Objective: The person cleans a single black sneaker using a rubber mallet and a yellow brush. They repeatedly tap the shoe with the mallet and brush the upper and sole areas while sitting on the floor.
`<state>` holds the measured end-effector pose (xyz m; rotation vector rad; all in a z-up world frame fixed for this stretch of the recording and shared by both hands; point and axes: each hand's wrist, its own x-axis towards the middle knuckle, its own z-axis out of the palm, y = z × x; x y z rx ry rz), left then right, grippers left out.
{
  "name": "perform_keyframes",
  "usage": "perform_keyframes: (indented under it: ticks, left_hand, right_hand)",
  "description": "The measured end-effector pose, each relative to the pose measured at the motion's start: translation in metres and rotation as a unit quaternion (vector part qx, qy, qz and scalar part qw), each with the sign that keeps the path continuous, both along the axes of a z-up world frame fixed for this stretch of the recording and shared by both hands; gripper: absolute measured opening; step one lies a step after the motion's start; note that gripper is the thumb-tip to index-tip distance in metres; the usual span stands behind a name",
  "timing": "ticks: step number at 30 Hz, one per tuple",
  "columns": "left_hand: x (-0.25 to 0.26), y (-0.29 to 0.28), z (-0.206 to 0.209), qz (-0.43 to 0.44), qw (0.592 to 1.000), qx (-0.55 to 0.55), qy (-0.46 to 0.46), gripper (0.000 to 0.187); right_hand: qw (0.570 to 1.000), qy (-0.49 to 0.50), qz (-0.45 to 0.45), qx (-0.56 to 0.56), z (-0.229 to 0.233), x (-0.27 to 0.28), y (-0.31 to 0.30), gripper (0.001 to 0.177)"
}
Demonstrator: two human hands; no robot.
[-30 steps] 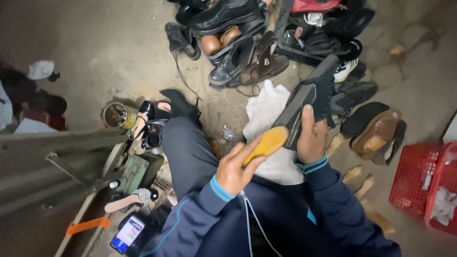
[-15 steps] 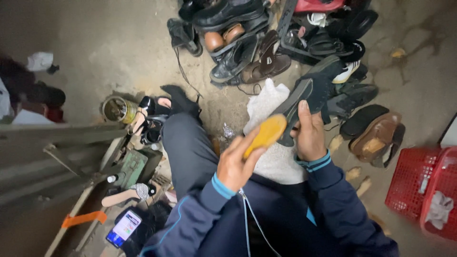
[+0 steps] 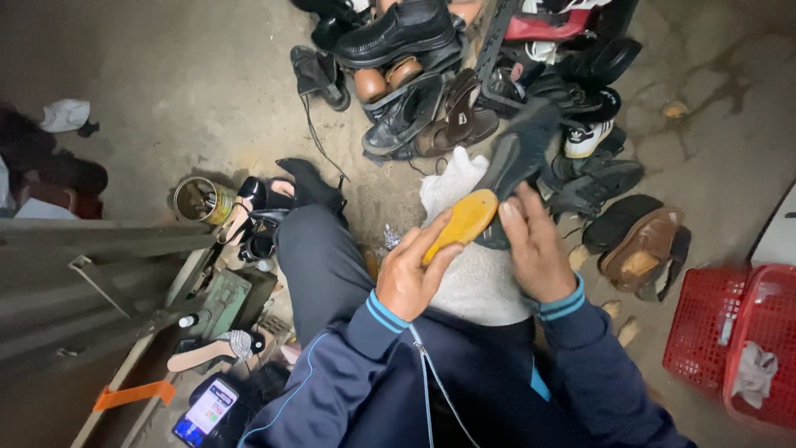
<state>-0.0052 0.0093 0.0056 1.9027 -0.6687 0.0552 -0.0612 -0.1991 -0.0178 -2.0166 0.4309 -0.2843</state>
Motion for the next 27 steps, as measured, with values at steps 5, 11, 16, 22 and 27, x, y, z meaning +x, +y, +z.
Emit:
perform_keyframes:
  ticks: [5, 11, 16, 22, 27]
  left_hand:
    - [0.008, -0.002, -0.008, -0.011, 1.0, -0.001, 0.029, 0.049]
    - [-0.002, -0.002, 0.003, -0.001, 0.998, -0.018, 0.056, 0.047]
    - [-0.012, 0.003, 0.005, -0.031, 0.998, -0.02, 0.052, 0.045]
    - [0.009, 0.001, 0.002, -0.022, 0.997, -0.029, 0.067, 0.043]
    - [0.001, 0.006, -0.006, -0.011, 0.994, -0.03, 0.106, 0.045]
  right_hand:
    - [0.985, 0.015, 0.093, -0.143, 0.025, -0.013, 0.007, 0.053]
    - [0.956, 0.064, 0.211, -0.192, 0.008, -0.025, -0.01, 0.071]
    - [0.946, 0.0, 0.188, -0.265, -0.01, -0.026, -0.015, 0.055]
    - [0.942, -0.055, 0.138, -0.302, 0.002, -0.012, -0.001, 0.047]
    - [0.95, -0.065, 0.102, -0.287, -0.023, -0.004, 0.004, 0.05]
